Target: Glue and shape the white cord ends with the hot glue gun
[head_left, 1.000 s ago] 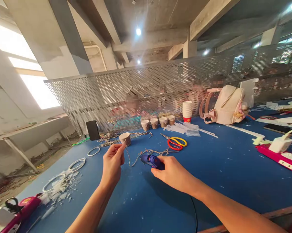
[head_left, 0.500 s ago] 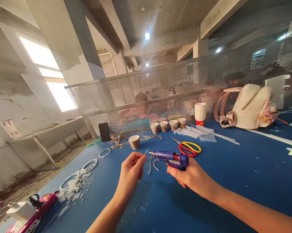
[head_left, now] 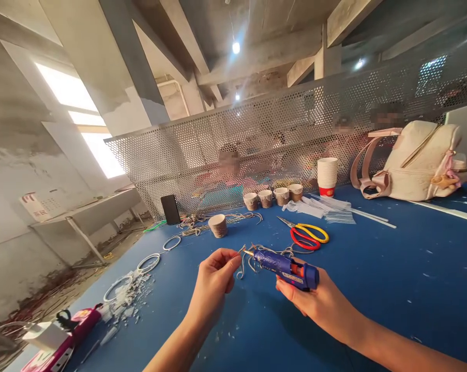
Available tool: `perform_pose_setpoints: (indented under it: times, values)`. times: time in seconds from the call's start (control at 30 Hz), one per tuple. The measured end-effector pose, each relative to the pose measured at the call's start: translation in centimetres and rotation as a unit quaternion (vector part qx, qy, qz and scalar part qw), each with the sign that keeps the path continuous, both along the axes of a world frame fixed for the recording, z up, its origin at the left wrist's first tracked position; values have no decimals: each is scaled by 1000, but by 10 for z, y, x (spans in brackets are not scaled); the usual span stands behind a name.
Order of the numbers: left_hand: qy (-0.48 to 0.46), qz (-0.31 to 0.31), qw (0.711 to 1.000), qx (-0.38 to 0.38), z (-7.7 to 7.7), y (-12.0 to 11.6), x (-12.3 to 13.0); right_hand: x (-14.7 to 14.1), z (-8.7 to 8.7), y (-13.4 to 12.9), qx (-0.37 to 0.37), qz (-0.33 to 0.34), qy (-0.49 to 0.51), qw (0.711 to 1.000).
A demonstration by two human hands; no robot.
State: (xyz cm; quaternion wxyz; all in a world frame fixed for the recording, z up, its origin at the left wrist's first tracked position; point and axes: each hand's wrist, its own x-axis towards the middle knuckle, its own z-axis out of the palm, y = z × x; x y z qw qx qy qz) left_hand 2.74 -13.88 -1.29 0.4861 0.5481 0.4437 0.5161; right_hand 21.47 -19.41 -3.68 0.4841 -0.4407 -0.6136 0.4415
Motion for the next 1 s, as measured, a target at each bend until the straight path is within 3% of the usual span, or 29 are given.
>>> perform_pose_setpoints:
  times: [1.0]
  values:
    - [-13,-43,996,-81,3,3,3,-4,-7,-1,18,-38,-26,999]
